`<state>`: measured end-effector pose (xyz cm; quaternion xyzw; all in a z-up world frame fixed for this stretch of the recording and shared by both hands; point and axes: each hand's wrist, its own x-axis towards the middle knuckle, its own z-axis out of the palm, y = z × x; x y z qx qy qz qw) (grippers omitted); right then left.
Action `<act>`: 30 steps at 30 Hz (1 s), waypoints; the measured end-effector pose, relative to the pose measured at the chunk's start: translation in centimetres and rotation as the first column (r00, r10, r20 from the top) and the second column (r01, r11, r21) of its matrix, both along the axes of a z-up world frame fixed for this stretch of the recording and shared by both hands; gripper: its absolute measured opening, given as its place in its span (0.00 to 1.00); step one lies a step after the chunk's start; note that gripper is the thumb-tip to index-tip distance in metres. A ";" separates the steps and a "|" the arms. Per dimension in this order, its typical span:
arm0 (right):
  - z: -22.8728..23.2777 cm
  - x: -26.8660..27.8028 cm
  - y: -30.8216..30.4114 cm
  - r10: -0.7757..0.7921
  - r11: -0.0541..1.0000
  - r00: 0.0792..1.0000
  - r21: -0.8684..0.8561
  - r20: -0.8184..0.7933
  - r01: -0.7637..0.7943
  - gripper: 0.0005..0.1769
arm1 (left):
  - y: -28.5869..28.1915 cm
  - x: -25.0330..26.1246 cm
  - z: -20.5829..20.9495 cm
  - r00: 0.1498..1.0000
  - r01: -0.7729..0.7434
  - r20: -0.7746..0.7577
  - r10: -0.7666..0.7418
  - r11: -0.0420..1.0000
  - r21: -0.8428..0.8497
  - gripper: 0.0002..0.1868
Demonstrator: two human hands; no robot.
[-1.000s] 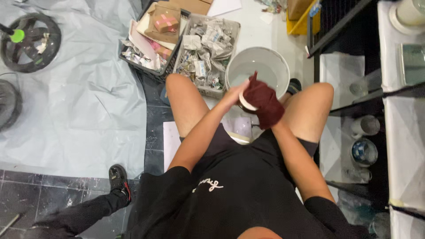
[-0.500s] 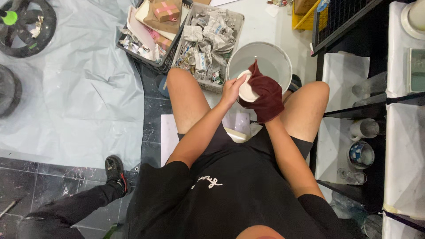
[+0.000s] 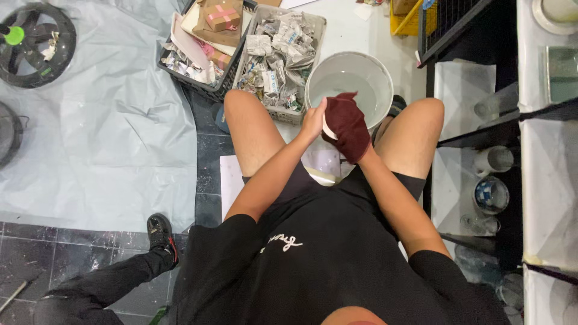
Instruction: The person sits on the floor and wipes various ceramic and glass items with a maroon cloth. They handle a small bowl, a rectangular dish, a mug, and a glass tumbler, wiping each item and placing it on a nearby shelf.
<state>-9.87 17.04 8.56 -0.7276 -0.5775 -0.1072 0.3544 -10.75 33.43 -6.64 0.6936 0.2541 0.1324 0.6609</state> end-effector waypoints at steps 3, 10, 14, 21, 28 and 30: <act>-1.2 0.5 -0.4 -0.016 0.998 0.999 -0.062 0.052 0.020 0.36 | -0.1 0.1 -0.2 0.997 0.013 0.072 -0.002 0.988 -0.156 0.38; 1.4 0.1 -0.6 -0.008 0.999 0.993 0.035 0.121 0.004 0.30 | 1.0 0.4 0.4 0.971 -0.039 0.210 0.114 0.942 -0.332 0.33; 4.0 -0.8 -0.2 -0.013 0.996 0.998 0.091 0.062 0.008 0.29 | 2.0 0.9 -0.3 0.960 -0.143 0.193 0.205 0.945 -0.295 0.36; 8.3 -2.8 0.5 0.005 0.987 0.989 0.157 -0.151 0.019 0.33 | 2.3 0.5 -0.1 0.969 -0.203 0.120 0.218 0.971 -0.129 0.39; 8.0 -2.7 0.6 -0.079 0.991 0.975 0.092 -0.209 0.100 0.34 | 0.6 0.2 -0.2 0.998 0.030 -0.048 -0.026 0.996 0.079 0.40; 7.0 -1.9 0.2 0.006 0.994 0.992 0.107 -0.126 0.007 0.32 | 0.9 -0.3 -0.7 0.998 0.056 -0.041 -0.051 0.991 0.118 0.38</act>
